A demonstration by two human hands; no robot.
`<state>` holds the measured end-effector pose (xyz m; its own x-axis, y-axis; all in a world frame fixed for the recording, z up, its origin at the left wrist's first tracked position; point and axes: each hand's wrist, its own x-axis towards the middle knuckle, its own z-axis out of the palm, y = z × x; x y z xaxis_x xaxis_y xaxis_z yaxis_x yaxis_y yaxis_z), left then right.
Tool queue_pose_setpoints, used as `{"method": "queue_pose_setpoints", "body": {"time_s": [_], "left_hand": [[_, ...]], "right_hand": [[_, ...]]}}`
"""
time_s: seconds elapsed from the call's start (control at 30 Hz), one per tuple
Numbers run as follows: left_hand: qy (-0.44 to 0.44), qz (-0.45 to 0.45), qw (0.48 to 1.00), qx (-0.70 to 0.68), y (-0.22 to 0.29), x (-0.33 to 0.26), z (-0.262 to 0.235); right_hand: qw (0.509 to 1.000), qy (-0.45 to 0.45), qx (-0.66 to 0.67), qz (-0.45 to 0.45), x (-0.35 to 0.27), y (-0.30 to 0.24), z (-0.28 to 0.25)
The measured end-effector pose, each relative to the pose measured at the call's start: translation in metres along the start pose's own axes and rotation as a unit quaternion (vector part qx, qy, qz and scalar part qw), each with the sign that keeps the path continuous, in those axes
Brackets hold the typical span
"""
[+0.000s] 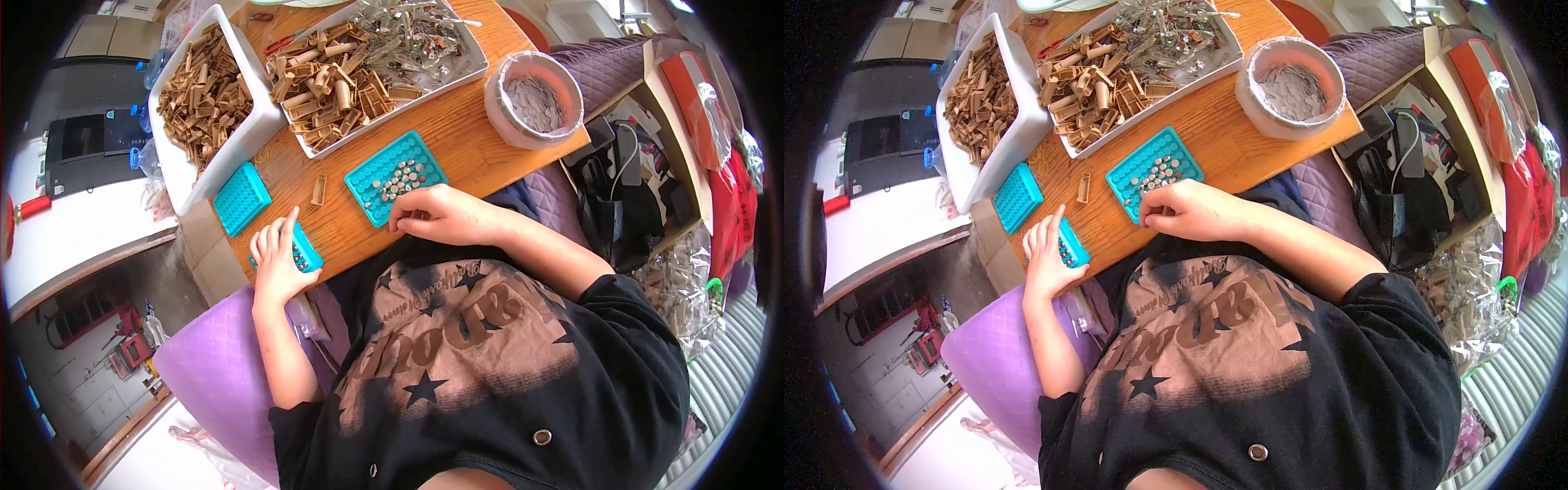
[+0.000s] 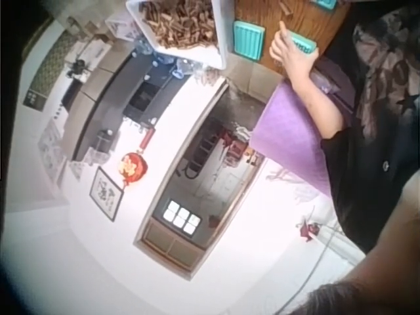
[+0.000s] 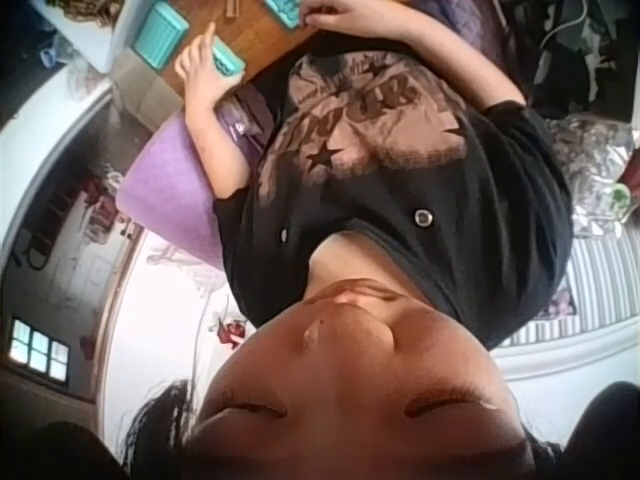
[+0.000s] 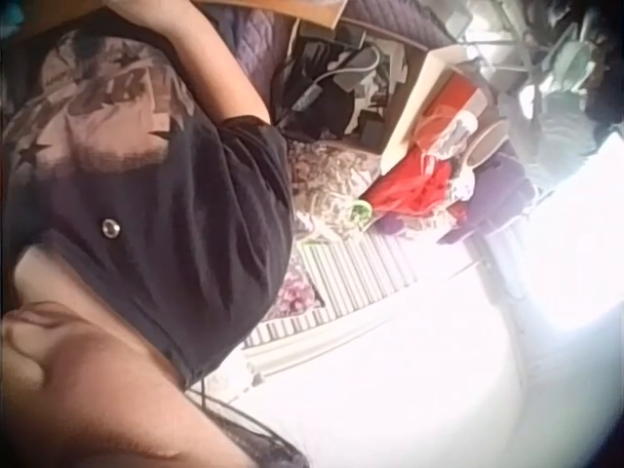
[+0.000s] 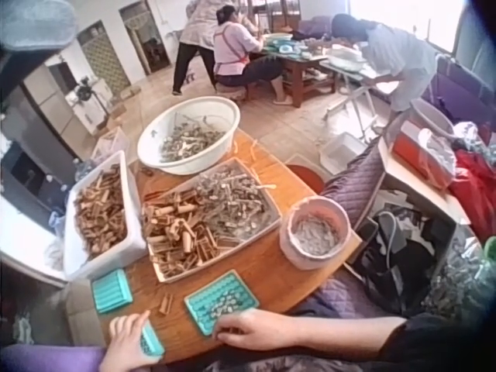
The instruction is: The person assembles light-up cylinders by inserting LED components into cylindrical cardboard tubes and testing the lights by hand.
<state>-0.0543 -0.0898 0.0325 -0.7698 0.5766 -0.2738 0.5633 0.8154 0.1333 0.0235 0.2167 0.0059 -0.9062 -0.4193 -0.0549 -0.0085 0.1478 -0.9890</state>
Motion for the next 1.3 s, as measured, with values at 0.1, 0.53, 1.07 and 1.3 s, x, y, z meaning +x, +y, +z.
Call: {"method": "queue_pose_setpoints", "body": {"time_s": [0.1, 0.53, 1.07, 1.3], "left_hand": [[0.005, -0.001, 1.000, 0.003, -0.001, 0.000, 0.001], [0.012, -0.004, 1.000, -0.010, -0.005, -0.001, 0.001], [-0.007, -0.045, 0.998, -0.030, -0.030, -0.016, 0.004], [0.015, -0.022, 0.998, -0.049, -0.035, -0.018, 0.009]], "right_hand": [[1.000, 0.002, 0.005, 0.004, 0.000, 0.003, 0.001], [1.000, 0.002, -0.016, 0.014, 0.001, 0.005, 0.004], [0.999, -0.007, -0.036, 0.013, 0.006, 0.003, 0.013], [0.999, -0.012, -0.050, 0.018, 0.007, 0.002, 0.016]]}}
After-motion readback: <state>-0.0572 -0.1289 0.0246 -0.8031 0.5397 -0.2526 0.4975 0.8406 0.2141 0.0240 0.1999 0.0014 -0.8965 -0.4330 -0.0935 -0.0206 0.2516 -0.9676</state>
